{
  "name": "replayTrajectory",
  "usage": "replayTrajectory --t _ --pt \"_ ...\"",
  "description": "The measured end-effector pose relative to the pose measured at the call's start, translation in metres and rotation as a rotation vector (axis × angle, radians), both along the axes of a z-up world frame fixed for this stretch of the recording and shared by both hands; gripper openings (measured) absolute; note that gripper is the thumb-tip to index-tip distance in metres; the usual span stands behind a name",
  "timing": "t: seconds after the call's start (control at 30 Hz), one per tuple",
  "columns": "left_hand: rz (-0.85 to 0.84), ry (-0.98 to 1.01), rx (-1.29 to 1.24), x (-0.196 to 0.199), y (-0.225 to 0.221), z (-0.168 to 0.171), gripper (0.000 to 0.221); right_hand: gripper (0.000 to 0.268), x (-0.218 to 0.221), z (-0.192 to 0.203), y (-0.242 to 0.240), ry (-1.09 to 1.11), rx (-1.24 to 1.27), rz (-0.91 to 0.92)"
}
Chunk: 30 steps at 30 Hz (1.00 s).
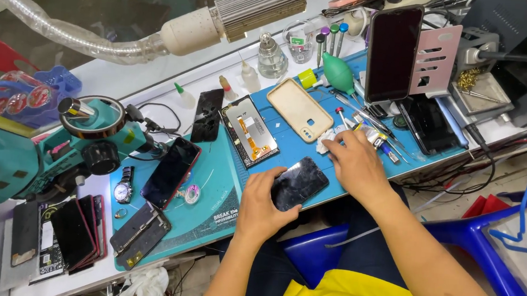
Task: Disconnecting a battery and internal components from a mobile phone using a prying tool.
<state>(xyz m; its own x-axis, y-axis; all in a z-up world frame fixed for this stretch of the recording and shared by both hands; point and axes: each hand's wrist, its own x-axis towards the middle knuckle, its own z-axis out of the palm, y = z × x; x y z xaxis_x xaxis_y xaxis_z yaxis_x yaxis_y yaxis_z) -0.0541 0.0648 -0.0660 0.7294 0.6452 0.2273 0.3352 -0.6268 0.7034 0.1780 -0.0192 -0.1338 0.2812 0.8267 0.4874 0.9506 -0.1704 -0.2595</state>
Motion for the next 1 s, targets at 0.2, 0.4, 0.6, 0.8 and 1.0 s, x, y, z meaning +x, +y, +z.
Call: replayTrajectory --t 0.2,0.4,0.6,0.8,1.0 --pt "0.091 -0.470 -0.517 -0.008 0.015 -0.029 0.086 0.010 0.011 -0.030 0.015 -0.096 0.003 -0.010" --pt "-0.088 -1.063 -1.145 -0.011 0.033 -0.022 0.063 0.007 -0.012 0.009 0.019 -0.143 0.498 0.081" --pt "-0.095 -1.159 -1.251 -0.020 0.050 -0.067 0.063 0.009 -0.039 -0.008 0.026 -0.085 0.555 0.308" --pt "-0.118 -1.154 -1.246 -0.021 0.043 -0.051 0.061 0.011 -0.037 -0.007 0.026 -0.068 0.419 0.347" --pt "-0.171 -1.156 -1.215 -0.022 0.040 -0.044 0.064 0.008 -0.041 0.000 0.024 -0.059 0.389 0.339"
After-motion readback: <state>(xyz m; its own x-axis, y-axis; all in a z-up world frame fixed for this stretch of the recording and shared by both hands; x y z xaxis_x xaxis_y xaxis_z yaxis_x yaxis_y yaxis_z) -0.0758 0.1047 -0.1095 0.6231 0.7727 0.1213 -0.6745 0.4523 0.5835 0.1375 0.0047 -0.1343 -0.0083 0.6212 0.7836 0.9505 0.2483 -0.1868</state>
